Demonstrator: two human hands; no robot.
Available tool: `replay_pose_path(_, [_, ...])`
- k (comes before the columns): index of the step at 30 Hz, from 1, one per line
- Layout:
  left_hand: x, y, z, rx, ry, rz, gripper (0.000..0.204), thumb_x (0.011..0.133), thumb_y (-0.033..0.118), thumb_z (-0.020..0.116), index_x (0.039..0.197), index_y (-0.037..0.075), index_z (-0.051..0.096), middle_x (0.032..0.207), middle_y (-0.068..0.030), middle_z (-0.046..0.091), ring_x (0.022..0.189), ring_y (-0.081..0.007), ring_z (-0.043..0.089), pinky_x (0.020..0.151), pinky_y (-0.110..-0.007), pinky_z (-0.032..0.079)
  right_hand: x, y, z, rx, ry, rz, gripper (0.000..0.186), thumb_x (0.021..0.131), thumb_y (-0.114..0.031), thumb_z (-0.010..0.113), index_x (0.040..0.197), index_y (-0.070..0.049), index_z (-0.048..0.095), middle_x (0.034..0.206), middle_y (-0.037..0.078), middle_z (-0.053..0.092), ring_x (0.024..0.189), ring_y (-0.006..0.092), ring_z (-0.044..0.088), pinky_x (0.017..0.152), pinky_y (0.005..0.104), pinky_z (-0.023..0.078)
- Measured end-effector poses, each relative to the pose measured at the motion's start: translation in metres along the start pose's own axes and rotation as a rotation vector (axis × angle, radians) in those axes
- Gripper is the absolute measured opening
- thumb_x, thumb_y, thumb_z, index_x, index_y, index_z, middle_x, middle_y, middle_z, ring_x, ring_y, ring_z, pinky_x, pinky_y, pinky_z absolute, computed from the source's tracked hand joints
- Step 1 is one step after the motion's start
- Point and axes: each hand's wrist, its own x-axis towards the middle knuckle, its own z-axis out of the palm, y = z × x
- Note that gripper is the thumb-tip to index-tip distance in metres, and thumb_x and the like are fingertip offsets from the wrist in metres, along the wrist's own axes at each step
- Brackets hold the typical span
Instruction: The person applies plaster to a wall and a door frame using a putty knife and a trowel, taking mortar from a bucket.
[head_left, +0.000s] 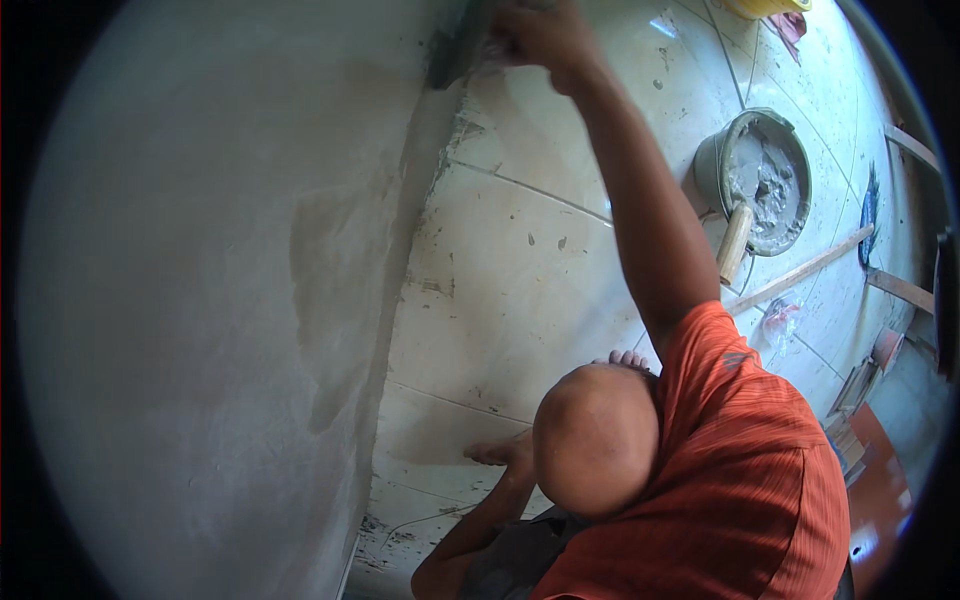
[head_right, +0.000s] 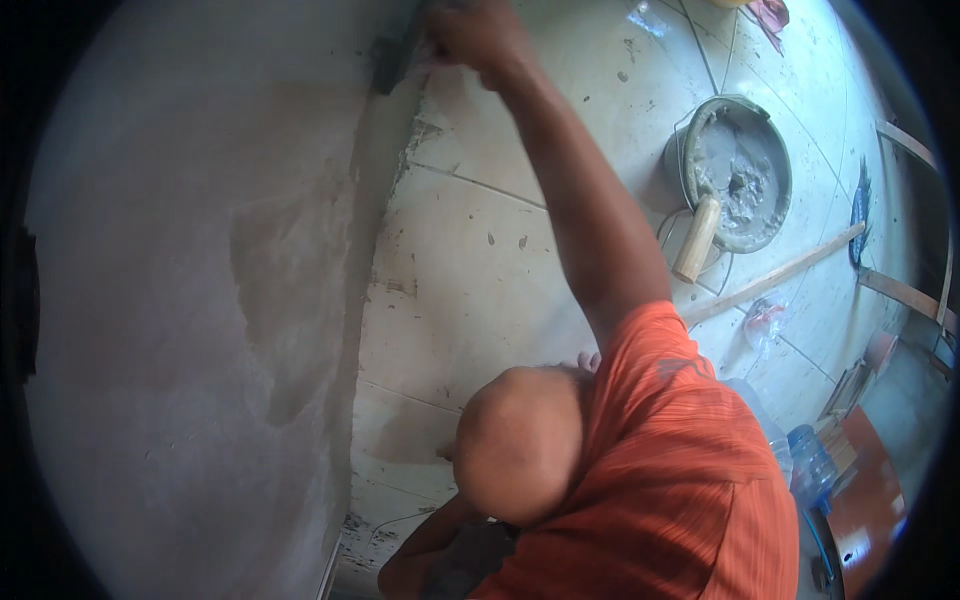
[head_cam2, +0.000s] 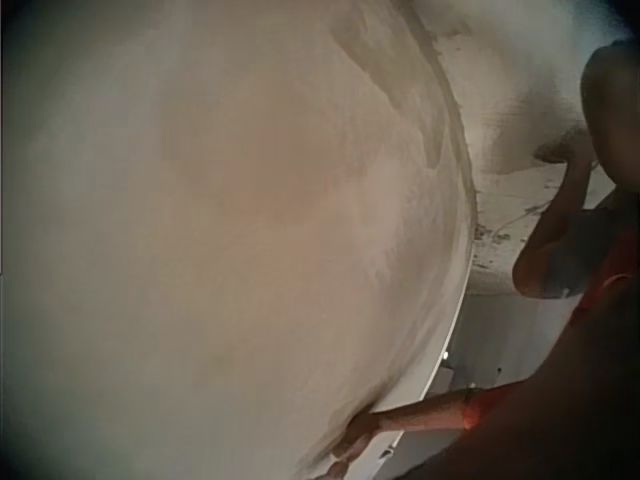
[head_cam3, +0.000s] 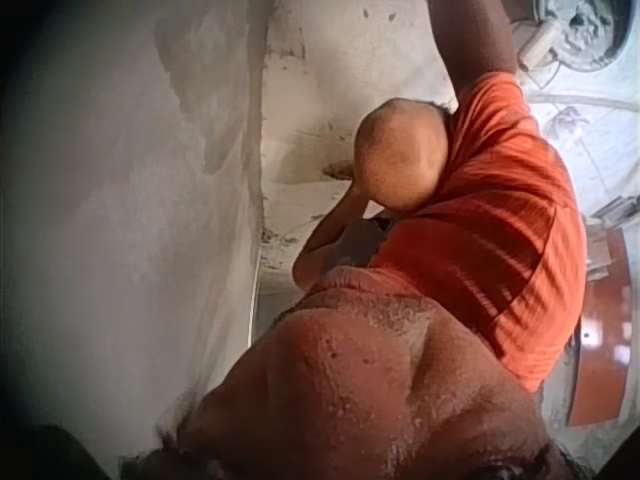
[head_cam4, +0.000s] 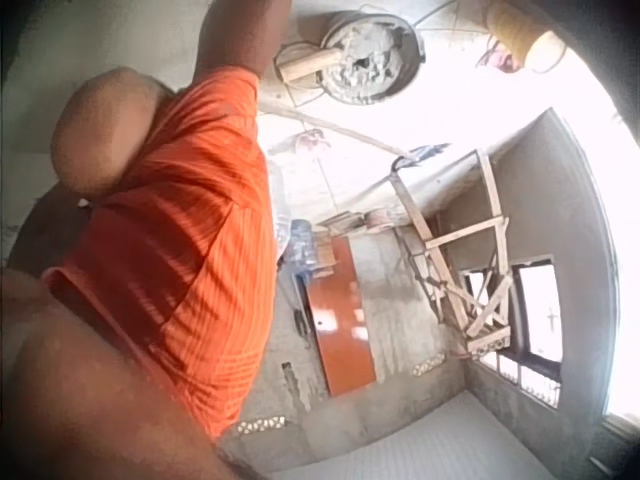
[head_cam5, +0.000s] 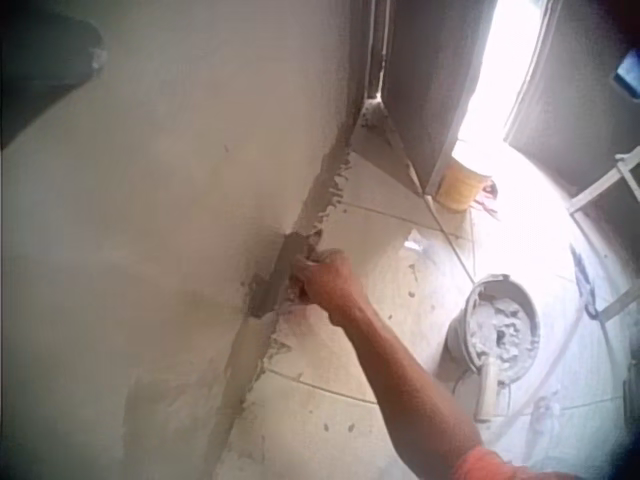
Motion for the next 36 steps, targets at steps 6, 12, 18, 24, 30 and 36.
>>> replay_pose_path(6, [0.011, 0.014, 0.007, -0.023, 0.040, 0.025, 0.065, 0.110, 0.040, 0.039, 0.152, -0.009, 0.030, 0.153, -0.0294, 0.038, 0.143, -0.0394, 0.038, 0.119, -0.055, 0.028, -0.006, 0.105, -0.073, -0.033, 0.208, 0.141, 0.032, 0.085, -0.029, 0.066, 0.082, 0.001, 0.076, 0.070, 0.008, 0.069, 0.054, 0.0157, 0.061, 0.045, 0.0302, 0.042])
replay_pose_path(12, [0.014, 0.022, 0.002, -0.033, 0.025, 0.017, 0.065, 0.110, 0.039, 0.039, 0.152, -0.009, 0.030, 0.154, -0.0292, 0.036, 0.144, -0.0391, 0.036, 0.119, -0.055, 0.027, -0.032, 0.162, -0.022, -0.089, 0.137, 0.284, 0.035, 0.085, -0.029, 0.066, 0.079, 0.005, 0.072, 0.071, 0.014, 0.071, 0.059, 0.0230, 0.068, 0.056, 0.0365, 0.051])
replay_pose_path(18, [0.019, 0.030, -0.001, -0.032, 0.031, 0.037, 0.065, 0.110, 0.038, 0.039, 0.153, -0.009, 0.029, 0.155, -0.0291, 0.035, 0.145, -0.0389, 0.035, 0.119, -0.056, 0.026, -0.018, 0.133, 0.031, -0.223, 0.103, 0.226, 0.037, 0.085, -0.031, 0.065, 0.078, 0.005, 0.072, 0.075, 0.019, 0.073, 0.061, 0.0321, 0.072, 0.057, 0.0397, 0.056])
replay_pose_path(24, [0.026, 0.035, 0.002, -0.041, 0.051, 0.053, 0.064, 0.110, 0.038, 0.039, 0.153, -0.009, 0.029, 0.155, -0.0290, 0.033, 0.146, -0.0386, 0.033, 0.119, -0.056, 0.025, -0.028, 0.043, 0.037, -0.252, -0.015, 0.255, 0.037, 0.084, -0.032, 0.067, 0.078, 0.004, 0.073, 0.075, 0.015, 0.074, 0.063, 0.0273, 0.073, 0.060, 0.0370, 0.057])
replay_pose_path(30, [0.023, 0.039, 0.007, -0.027, 0.057, 0.053, 0.064, 0.110, 0.037, 0.039, 0.153, -0.009, 0.028, 0.156, -0.0288, 0.032, 0.147, -0.0384, 0.032, 0.120, -0.056, 0.024, -0.033, 0.009, -0.048, 0.071, 0.091, -0.035, 0.034, 0.090, -0.025, 0.070, 0.095, 0.009, 0.070, 0.080, 0.010, 0.071, 0.063, 0.0170, 0.069, 0.059, 0.0292, 0.054])
replay_pose_path(36, [0.018, 0.058, 0.016, -0.013, 0.095, 0.041, 0.064, 0.110, 0.036, 0.039, 0.154, -0.009, 0.027, 0.157, -0.0287, 0.030, 0.148, -0.0382, 0.030, 0.120, -0.057, 0.023, 0.019, 0.091, -0.119, 0.120, 0.400, 0.139, 0.024, 0.091, -0.017, 0.066, 0.091, 0.007, 0.070, 0.080, 0.013, 0.070, 0.066, 0.0215, 0.071, 0.060, 0.0326, 0.057])
